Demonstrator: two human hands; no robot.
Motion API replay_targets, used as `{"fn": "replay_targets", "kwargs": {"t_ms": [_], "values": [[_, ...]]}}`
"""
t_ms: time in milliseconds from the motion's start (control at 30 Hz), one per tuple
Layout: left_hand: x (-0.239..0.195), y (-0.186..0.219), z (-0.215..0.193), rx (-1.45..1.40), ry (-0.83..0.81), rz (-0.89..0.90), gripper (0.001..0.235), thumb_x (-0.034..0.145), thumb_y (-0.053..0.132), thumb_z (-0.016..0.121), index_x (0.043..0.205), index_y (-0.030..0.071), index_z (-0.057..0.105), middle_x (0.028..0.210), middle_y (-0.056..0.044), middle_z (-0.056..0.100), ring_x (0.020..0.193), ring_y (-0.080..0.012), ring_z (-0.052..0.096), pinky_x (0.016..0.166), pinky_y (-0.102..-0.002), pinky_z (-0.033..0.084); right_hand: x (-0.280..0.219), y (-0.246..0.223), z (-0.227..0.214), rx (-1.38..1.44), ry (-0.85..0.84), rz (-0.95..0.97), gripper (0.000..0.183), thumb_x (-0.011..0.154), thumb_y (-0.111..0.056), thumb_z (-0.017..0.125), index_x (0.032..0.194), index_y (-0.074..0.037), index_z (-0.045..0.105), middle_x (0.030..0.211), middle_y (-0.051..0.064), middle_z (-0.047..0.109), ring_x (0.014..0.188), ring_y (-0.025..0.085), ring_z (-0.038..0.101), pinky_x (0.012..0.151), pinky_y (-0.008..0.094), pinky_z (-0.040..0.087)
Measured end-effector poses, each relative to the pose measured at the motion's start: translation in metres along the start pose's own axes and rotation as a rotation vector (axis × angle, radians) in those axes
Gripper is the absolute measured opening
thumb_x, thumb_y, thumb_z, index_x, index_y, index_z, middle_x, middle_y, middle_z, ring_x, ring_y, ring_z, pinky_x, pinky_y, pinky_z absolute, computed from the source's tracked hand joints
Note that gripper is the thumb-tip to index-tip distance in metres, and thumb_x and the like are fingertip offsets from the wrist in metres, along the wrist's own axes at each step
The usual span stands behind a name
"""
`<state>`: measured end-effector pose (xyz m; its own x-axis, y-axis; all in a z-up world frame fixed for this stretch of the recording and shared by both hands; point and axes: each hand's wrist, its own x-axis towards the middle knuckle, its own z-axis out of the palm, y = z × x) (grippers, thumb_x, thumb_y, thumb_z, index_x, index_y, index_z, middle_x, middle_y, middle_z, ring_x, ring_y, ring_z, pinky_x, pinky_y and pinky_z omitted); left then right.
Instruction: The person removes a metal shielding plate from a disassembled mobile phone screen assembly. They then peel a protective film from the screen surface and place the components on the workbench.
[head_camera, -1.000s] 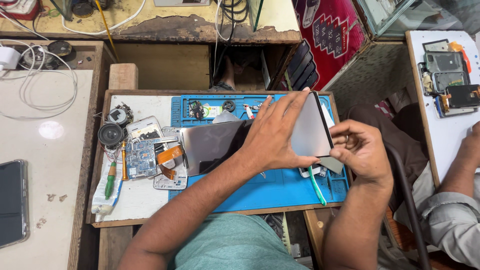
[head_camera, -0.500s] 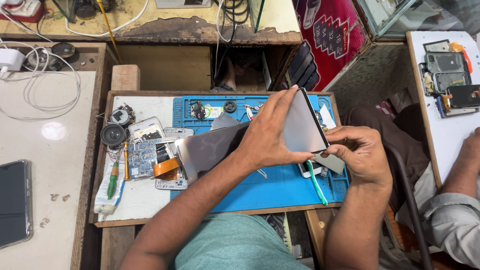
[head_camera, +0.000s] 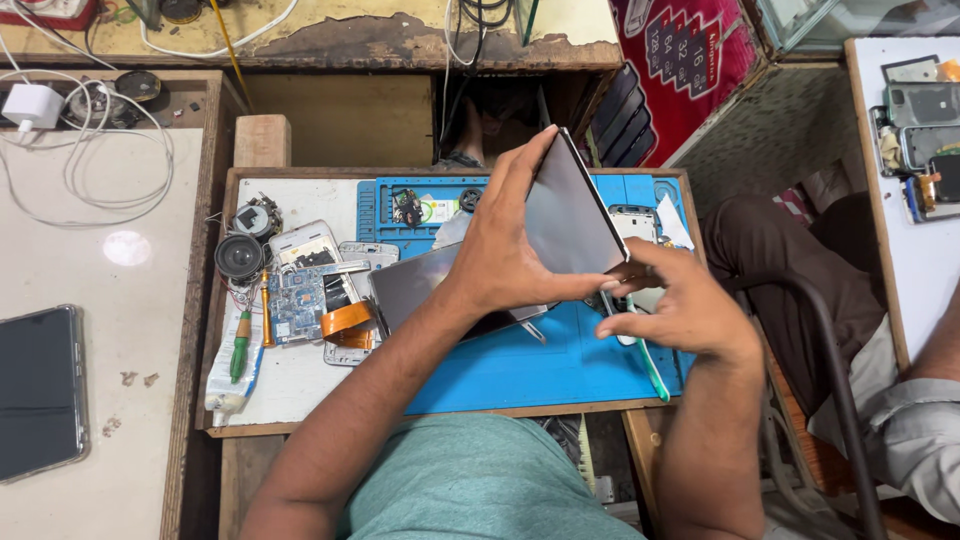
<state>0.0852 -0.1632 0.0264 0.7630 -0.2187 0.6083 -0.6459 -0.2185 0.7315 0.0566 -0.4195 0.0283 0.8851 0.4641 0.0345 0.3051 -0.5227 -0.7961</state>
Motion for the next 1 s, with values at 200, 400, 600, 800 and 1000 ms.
{"fn": "replay_targets", "kwargs": {"t_ms": [200, 400, 600, 800, 1000], "values": [[-0.003, 0.008, -0.01, -0.066, -0.032, 0.059, 0.128, 0.065, 0.052, 0.096, 0.163, 0.002, 0.029, 0.152, -0.02, 0.046, 0.144, -0.0341, 0.053, 0.121, -0.044, 0.048, 0.011, -0.009, 0.024, 0.05, -0.017, -0.045, 0.097, 0.055, -0.021, 0.097, 0.137, 0.001, 0.05, 0.124, 0.014, 0.066, 0.114, 0.024, 0.066, 0.089, 0.037, 0.06], [-0.01, 0.026, -0.014, -0.129, -0.129, 0.087, 0.125, 0.065, 0.053, 0.095, 0.162, 0.004, 0.031, 0.151, -0.019, 0.047, 0.142, -0.0333, 0.053, 0.124, -0.044, 0.046, 0.016, 0.005, 0.027, 0.527, -0.214, -0.044, 0.122, 0.059, -0.026, 0.1, 0.16, 0.001, 0.036, 0.142, 0.023, 0.059, 0.125, 0.033, 0.061, 0.103, 0.049, 0.054], [-0.019, 0.027, -0.012, -0.067, -0.177, 0.099, 0.142, 0.061, 0.063, 0.096, 0.164, 0.006, 0.017, 0.165, -0.024, 0.032, 0.154, -0.0393, 0.038, 0.129, -0.049, 0.036, 0.02, 0.016, 0.028, 0.111, 0.057, -0.418, 0.129, 0.05, -0.027, 0.095, 0.162, -0.009, 0.033, 0.157, 0.018, 0.048, 0.146, 0.027, 0.048, 0.124, 0.047, 0.04], [-0.036, 0.013, -0.043, 0.38, -0.38, -0.077, 0.172, 0.031, 0.073, 0.096, 0.159, 0.005, 0.005, 0.16, -0.035, 0.016, 0.15, -0.0524, 0.016, 0.12, -0.064, 0.011, 0.029, 0.009, 0.03, 0.28, 0.16, -0.596, 0.139, 0.066, -0.048, 0.095, 0.169, -0.01, 0.01, 0.158, 0.02, 0.049, 0.145, 0.029, 0.052, 0.119, 0.05, 0.049], [-0.063, -0.008, -0.062, 0.526, -0.585, -0.357, 0.174, 0.027, 0.065, 0.1, 0.157, 0.008, -0.001, 0.156, -0.031, 0.022, 0.148, -0.0467, 0.018, 0.119, -0.065, 0.004, 0.032, 0.005, 0.038, 0.46, 0.17, -0.609, 0.138, 0.067, -0.045, 0.096, 0.17, -0.011, 0.011, 0.153, 0.025, 0.051, 0.144, 0.036, 0.054, 0.117, 0.055, 0.052]]}}
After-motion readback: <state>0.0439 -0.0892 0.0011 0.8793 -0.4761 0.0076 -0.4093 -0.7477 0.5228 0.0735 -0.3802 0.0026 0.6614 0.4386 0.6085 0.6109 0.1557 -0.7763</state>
